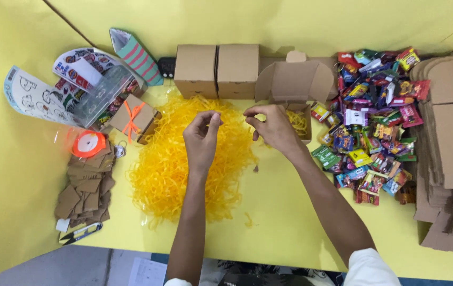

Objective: Assembling and filling small gift boxes with shredded paper and various candies.

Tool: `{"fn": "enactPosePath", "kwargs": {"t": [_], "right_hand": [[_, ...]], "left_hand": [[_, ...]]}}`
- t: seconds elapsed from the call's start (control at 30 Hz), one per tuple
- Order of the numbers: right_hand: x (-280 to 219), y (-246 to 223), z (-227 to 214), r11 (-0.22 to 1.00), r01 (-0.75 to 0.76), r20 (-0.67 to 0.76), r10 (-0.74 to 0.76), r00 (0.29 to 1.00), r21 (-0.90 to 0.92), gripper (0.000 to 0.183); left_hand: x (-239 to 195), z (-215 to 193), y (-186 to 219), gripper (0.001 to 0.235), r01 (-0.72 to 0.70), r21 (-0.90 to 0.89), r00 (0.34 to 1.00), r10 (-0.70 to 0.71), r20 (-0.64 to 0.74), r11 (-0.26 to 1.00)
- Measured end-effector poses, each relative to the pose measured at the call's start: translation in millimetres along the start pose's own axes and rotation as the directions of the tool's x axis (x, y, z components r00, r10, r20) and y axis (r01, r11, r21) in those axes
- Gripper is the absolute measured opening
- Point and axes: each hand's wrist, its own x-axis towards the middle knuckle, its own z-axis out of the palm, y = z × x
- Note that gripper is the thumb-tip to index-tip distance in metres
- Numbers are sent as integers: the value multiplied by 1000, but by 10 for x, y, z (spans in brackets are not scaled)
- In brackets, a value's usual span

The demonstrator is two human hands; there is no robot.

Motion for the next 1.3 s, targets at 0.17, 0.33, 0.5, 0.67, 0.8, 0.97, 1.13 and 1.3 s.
{"fn": "enactPosePath", "kwargs": {"t": [0.17, 0.33, 0.5, 0.67, 0.8, 0.97, 1.13, 1.3], "right_hand": [[-17, 84, -76, 982, 179, -45, -176, 983, 61, 18], [-73, 88, -226, 967, 233, -73, -226, 971, 107, 17], [-193, -23, -528, 967, 255, -2, -255, 967, -16, 18], [-164, 157, -767, 936, 310, 65, -303, 951, -170, 19], [-167, 372, -879, 875, 344, 92, -333, 938, -341, 18], [-224, 480, -955, 735, 309, 60, -344, 937, -604, 25], [-200, 599, -934, 764, 363, 7, -426, 905, -533, 27], [-284, 393, -701, 862, 440, 167, -409, 897, -253, 24]], "left_hand": [[19, 166, 95, 18, -187, 134, 974, 166, 152, 973], [15, 369, 91, 27, -236, 149, 943, 189, 272, 960], [55, 402, 125, 12, -143, 188, 957, 87, 278, 972], [89, 327, 150, 16, -91, 203, 968, 39, 247, 975], [87, 356, 178, 13, -87, 221, 953, 16, 304, 971], [50, 526, -60, 10, -135, 393, 902, -51, 429, 909], [23, 647, 0, 14, -144, 511, 861, -148, 487, 847], [21, 747, 89, 15, -150, 481, 841, -144, 522, 864]]}}
